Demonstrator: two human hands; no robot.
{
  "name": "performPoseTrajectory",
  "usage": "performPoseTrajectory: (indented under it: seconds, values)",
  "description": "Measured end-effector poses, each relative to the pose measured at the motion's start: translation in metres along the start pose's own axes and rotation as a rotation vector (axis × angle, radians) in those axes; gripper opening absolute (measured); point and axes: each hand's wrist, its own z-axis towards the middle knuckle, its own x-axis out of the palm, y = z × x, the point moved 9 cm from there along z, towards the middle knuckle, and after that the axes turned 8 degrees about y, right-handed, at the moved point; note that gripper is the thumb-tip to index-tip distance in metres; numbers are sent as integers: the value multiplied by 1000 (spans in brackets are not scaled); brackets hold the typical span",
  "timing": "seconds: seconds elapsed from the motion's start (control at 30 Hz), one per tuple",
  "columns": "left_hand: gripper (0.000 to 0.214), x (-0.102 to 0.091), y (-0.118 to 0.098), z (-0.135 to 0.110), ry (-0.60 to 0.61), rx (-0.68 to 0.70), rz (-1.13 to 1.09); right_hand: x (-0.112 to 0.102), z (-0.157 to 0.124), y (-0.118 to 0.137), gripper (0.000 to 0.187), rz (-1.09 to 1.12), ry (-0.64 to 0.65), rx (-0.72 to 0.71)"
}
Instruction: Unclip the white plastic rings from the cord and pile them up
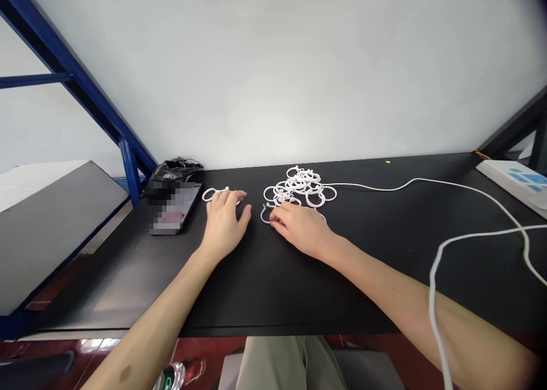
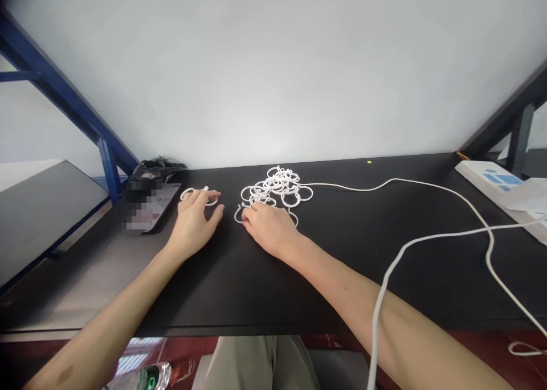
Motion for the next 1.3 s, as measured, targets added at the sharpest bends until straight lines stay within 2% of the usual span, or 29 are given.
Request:
performPoseTrajectory:
  seconds: [0.07, 0.13, 0.23, 0.33, 0.47, 0.53, 0.6, 0.77, 0.97, 1.1, 1.3]
  values:
    - [21, 7, -12, -2, 79, 39, -82, -2, 0, 2, 16, -23, -25, -7]
    - [20, 13, -16, -3, 154, 20, -171, -4, -2, 3, 17, -19, -60, -16]
    - [21, 16, -15, -4, 227, -60, -345, -9, -3, 5, 18, 1, -114, -34]
    - [23, 17, -8, -5, 251, -151, -524, -11, -4, 5, 16, 59, -135, -40]
    - [21, 14, -1, -5, 203, -223, -637, -11, -5, 2, 14, 319, -136, -21]
    - [19, 11, -2, -5, 178, -215, -653, -13, -6, -4, 21, 442, -177, 34]
    - [18, 8, -6, -6, 159, -177, -655, -17, -8, -11, 19, 497, -227, 80]
    - [18, 1, -16, -7, 142, -88, -643, -17, -6, -17, 9, 544, -231, 88]
    - [14, -4, -16, -6, 82, -88, -555, -18, -8, -15, 11, 586, -251, 63]
    - [15, -10, -20, -5, 20, -38, -470, -21, -9, -11, 14, 593, -275, 23]
    - [23, -10, -21, -5, 32, -41, -536, -23, -10, 2, 12, 517, -251, -60]
